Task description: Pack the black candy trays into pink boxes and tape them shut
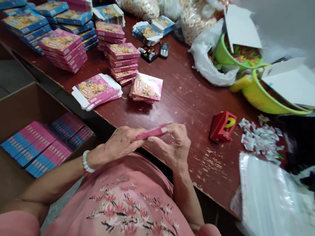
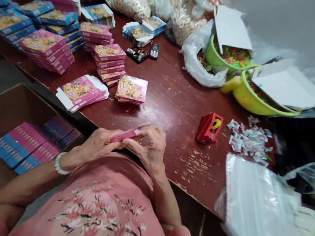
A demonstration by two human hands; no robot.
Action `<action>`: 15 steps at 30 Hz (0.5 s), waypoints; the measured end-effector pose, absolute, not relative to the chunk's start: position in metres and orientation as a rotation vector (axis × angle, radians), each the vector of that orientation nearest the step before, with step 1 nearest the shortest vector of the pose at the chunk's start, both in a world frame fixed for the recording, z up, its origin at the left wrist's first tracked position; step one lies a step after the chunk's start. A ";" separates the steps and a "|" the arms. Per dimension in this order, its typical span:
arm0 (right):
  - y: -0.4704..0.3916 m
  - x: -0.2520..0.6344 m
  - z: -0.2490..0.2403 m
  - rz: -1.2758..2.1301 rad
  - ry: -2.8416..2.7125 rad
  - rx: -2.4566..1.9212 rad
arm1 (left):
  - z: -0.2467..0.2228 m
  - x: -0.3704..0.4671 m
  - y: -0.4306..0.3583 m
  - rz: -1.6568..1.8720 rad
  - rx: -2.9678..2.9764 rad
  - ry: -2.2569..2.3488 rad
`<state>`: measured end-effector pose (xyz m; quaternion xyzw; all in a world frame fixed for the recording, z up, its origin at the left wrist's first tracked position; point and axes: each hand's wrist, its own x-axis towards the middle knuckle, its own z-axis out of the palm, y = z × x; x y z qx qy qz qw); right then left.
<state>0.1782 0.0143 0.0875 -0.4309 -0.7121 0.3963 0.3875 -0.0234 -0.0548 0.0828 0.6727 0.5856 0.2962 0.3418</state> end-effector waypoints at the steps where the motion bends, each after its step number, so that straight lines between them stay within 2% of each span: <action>1: 0.016 0.180 0.086 0.943 -1.777 -1.106 | 0.084 -0.023 -0.054 0.842 1.583 1.496; 2: 0.017 0.182 0.084 1.003 -1.735 -1.102 | 0.084 -0.022 -0.054 0.903 1.399 1.458; 5: 0.010 0.183 0.069 1.609 -1.534 -1.016 | 0.078 -0.015 -0.057 1.019 0.911 1.270; 7: 0.002 0.181 0.058 1.816 -1.360 -1.022 | 0.069 -0.009 -0.059 1.067 0.746 1.178; 10: -0.003 0.184 0.049 1.703 -1.320 -1.120 | 0.054 -0.002 -0.058 1.103 0.686 1.164; 15: 0.005 0.207 0.050 1.577 -1.595 -1.056 | 0.042 0.002 -0.053 1.231 0.785 1.322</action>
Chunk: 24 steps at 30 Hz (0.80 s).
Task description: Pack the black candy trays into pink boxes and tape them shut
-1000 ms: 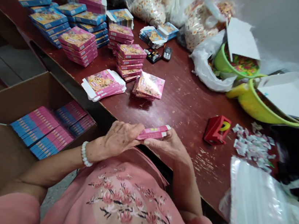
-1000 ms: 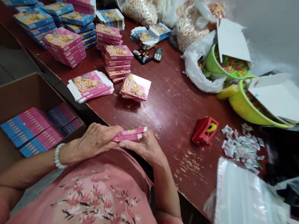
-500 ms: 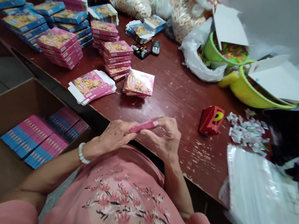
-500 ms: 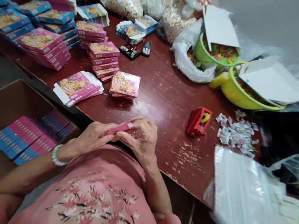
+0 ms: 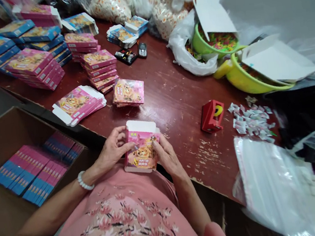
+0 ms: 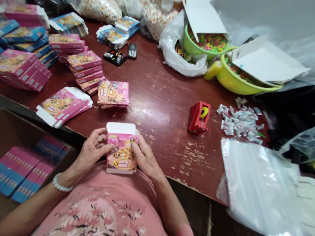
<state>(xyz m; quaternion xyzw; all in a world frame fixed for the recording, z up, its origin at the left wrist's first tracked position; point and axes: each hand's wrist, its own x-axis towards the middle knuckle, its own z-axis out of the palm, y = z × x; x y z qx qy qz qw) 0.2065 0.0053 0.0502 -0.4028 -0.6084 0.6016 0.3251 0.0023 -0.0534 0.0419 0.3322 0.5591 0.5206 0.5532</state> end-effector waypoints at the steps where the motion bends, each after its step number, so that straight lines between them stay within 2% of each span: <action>1: 0.005 0.209 0.048 1.579 -1.607 -1.058 | 0.042 0.003 -0.054 1.249 0.809 1.350; 8: -0.018 0.203 0.013 1.477 -1.252 -1.136 | 0.035 0.003 -0.062 1.085 0.900 1.268; 14: -0.006 0.223 0.006 1.377 -1.474 -1.198 | 0.032 -0.006 -0.049 1.000 1.161 1.282; 20: 0.007 0.237 0.009 1.300 -1.438 -1.267 | 0.029 0.005 -0.034 1.167 1.444 1.407; 24: 0.011 0.247 0.016 1.325 -1.747 -1.128 | 0.027 0.001 -0.032 1.103 1.495 1.332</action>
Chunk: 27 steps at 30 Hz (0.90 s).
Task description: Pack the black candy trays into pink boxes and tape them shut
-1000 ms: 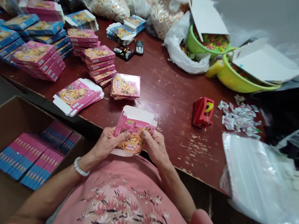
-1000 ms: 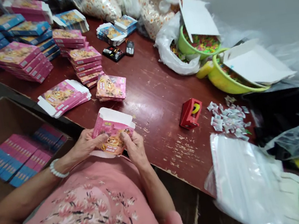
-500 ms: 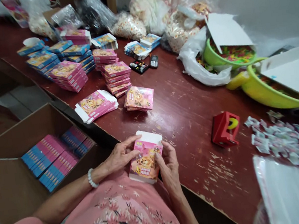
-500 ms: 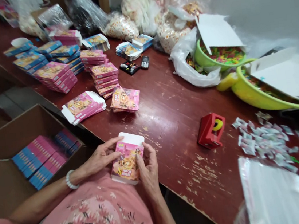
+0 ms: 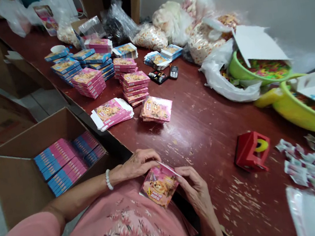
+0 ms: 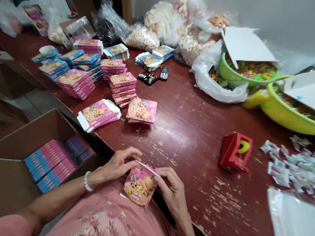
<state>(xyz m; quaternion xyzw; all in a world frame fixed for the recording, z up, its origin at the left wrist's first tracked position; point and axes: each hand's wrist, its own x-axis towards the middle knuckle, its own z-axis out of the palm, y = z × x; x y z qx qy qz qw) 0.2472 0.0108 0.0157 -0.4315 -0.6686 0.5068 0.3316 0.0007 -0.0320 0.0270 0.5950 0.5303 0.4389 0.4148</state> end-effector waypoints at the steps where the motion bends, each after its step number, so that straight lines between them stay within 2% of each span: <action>1: 0.013 0.250 0.018 1.348 -1.798 -1.095 | 0.028 -0.002 -0.031 1.072 1.545 1.281; 5: 0.025 0.257 0.024 1.505 -1.833 -1.098 | 0.039 -0.011 -0.026 0.947 1.603 1.137; 9: 0.034 0.255 0.029 1.617 -1.860 -1.138 | 0.052 -0.011 -0.023 0.892 1.522 1.181; 15: 0.025 0.244 0.036 1.835 -1.520 -1.159 | 0.057 -0.004 -0.020 0.812 1.175 1.220; 27: 0.001 0.243 0.024 1.626 -1.506 -0.984 | 0.052 -0.011 -0.028 0.853 1.404 1.082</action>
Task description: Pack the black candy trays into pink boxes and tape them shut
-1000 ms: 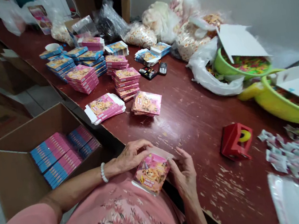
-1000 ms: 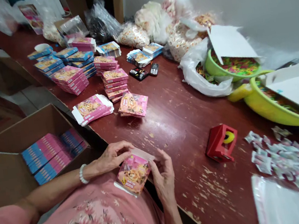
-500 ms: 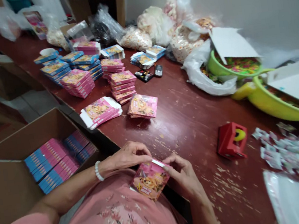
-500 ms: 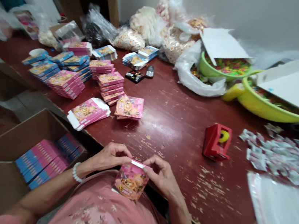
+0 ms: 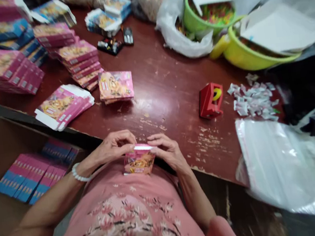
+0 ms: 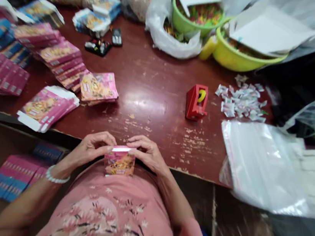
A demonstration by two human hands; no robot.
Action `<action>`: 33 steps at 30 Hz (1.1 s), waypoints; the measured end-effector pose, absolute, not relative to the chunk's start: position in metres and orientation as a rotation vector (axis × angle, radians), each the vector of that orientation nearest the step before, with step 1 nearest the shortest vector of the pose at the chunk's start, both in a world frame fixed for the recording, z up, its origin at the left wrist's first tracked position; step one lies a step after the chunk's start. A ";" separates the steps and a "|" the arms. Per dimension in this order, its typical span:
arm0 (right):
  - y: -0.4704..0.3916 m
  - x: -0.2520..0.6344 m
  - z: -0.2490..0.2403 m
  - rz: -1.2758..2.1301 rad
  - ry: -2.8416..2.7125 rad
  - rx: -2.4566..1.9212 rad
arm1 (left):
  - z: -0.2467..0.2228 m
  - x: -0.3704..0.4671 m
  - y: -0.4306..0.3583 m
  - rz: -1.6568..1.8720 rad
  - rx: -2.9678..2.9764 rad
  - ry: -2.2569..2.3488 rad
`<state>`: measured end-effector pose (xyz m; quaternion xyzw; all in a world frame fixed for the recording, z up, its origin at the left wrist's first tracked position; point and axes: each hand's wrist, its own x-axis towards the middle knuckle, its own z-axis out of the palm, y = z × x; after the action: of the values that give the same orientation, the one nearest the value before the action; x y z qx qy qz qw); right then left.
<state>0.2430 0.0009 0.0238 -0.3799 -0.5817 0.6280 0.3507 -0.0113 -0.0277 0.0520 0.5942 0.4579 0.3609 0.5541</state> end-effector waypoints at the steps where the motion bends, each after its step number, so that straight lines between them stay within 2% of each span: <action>1: -0.002 0.242 0.023 1.604 -1.496 -0.997 | 0.053 -0.013 -0.029 0.843 1.447 1.078; 7: -0.005 0.238 0.017 1.738 -1.387 -1.047 | 0.062 -0.013 -0.022 0.619 1.477 1.172; 13: 0.008 0.235 0.023 1.729 -1.481 -1.223 | 0.058 -0.008 -0.002 0.499 1.525 1.209; 19: 0.012 0.235 0.024 1.493 -1.776 -1.165 | 0.047 -0.015 0.006 0.500 1.478 1.154; 28: -0.006 0.227 -0.006 1.313 -1.803 -1.064 | 0.022 -0.032 -0.025 0.729 1.470 1.155; 33: -0.006 0.224 0.010 1.054 -1.954 -1.100 | 0.021 -0.032 -0.036 0.773 1.371 1.276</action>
<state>0.2238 -0.0057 0.0098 -0.4198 -0.7456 0.4020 0.3259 -0.0322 -0.0364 0.0208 0.5742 0.5344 0.3235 0.5292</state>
